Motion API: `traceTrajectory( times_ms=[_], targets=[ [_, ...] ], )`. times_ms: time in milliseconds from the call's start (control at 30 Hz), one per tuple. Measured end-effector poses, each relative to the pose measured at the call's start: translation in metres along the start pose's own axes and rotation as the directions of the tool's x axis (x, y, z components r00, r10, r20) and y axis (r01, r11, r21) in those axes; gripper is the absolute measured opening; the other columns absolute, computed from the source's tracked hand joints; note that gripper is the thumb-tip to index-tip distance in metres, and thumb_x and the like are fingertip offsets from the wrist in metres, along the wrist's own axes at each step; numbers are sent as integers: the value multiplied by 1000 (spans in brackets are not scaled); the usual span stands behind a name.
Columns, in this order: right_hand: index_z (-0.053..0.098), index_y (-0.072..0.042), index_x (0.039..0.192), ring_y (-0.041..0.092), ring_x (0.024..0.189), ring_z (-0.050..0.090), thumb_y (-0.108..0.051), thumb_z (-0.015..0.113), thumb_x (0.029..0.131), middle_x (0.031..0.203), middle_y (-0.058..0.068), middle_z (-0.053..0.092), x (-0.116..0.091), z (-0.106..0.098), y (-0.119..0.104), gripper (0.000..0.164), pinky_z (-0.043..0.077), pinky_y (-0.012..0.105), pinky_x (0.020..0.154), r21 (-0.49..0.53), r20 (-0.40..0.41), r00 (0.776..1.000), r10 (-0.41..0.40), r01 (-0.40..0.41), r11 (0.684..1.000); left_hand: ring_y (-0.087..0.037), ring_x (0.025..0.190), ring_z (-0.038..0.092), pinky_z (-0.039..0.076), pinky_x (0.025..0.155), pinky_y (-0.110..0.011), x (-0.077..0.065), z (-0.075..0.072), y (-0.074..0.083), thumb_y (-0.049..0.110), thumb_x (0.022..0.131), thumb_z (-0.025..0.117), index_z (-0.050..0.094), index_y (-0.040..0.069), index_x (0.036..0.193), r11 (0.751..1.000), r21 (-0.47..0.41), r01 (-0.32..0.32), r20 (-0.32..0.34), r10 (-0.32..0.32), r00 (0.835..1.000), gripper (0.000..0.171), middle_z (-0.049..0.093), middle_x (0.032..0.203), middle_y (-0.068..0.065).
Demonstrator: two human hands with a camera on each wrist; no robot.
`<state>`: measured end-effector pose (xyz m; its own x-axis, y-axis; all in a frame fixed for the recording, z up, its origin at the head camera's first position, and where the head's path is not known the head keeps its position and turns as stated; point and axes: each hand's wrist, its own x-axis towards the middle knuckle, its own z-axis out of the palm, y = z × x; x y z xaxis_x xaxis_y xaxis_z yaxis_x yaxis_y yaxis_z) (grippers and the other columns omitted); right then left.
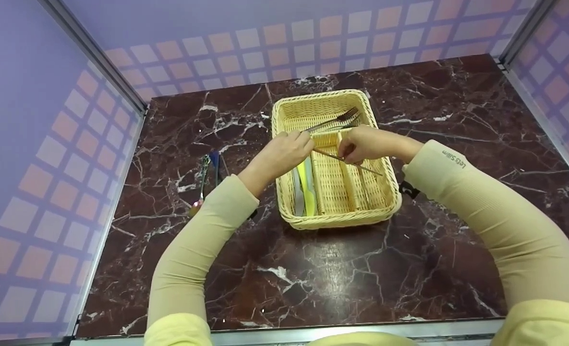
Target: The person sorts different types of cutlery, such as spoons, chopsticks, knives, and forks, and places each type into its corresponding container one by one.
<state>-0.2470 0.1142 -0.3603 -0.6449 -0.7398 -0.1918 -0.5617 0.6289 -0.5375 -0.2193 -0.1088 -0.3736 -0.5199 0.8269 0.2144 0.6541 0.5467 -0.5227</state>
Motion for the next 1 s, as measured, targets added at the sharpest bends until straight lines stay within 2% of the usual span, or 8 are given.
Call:
traceTrajectory(
  times_ms=[200,400,500,633,733,800,933,1000],
  targets=[
    [65,3,87,11,62,54,3,55,73,77,12,65,0,1,3,18,47,26,60,-10,-24,1000,9,-10,1000,-16,69,54,48,54,-21,-2,5,-3,8,94,42,53,2,93,997,-49,60,-80,-63,995,13,54,85,-6],
    [62,2,83,8,54,49,4,53,71,70,9,60,-2,9,14,16,41,21,51,103,-119,981,155,-143,984,-22,75,61,52,60,-25,-14,16,-11,6,92,47,52,-1,109,967,-169,191,-140,-216,966,19,59,97,-11],
    [60,1,82,8,52,53,4,53,71,70,6,59,-5,16,24,13,46,22,51,217,-142,948,284,-250,944,-24,71,60,51,55,-28,-26,26,-15,6,89,52,53,-1,110,953,-184,240,-149,-268,952,22,59,96,-12],
    [51,1,79,9,48,56,6,48,70,68,5,53,-7,27,34,12,54,29,55,377,-96,894,438,-374,847,-28,67,58,50,50,-34,-47,41,-21,7,83,61,53,0,109,907,-246,341,-128,-379,917,28,59,92,-14],
    [40,-1,79,11,45,56,8,45,70,66,7,49,-8,35,40,13,55,35,56,443,-34,871,491,-427,788,-31,69,58,50,49,-38,-61,51,-27,6,83,60,53,0,109,860,-286,422,-96,-464,881,28,59,90,-15],
    [35,-4,74,12,43,56,8,45,71,62,7,49,-7,39,43,17,55,35,55,435,5,862,507,-458,775,-33,69,58,49,49,-40,-70,57,-29,4,83,58,53,0,110,835,-302,459,-75,-501,862,27,58,90,-17],
    [29,-8,62,14,39,57,9,46,69,49,2,38,-2,47,47,25,52,29,45,362,55,864,500,-484,797,-35,68,58,48,49,-43,-79,63,-30,2,84,55,54,0,111,803,-323,501,-45,-542,839,27,59,92,-17],
    [35,-5,62,16,39,58,10,47,67,50,4,41,1,49,50,20,49,29,40,315,58,884,464,-458,832,-36,69,59,48,51,-45,-81,64,-30,3,83,57,54,1,111,793,-327,514,-31,-553,833,28,59,93,-17]
  ],
)
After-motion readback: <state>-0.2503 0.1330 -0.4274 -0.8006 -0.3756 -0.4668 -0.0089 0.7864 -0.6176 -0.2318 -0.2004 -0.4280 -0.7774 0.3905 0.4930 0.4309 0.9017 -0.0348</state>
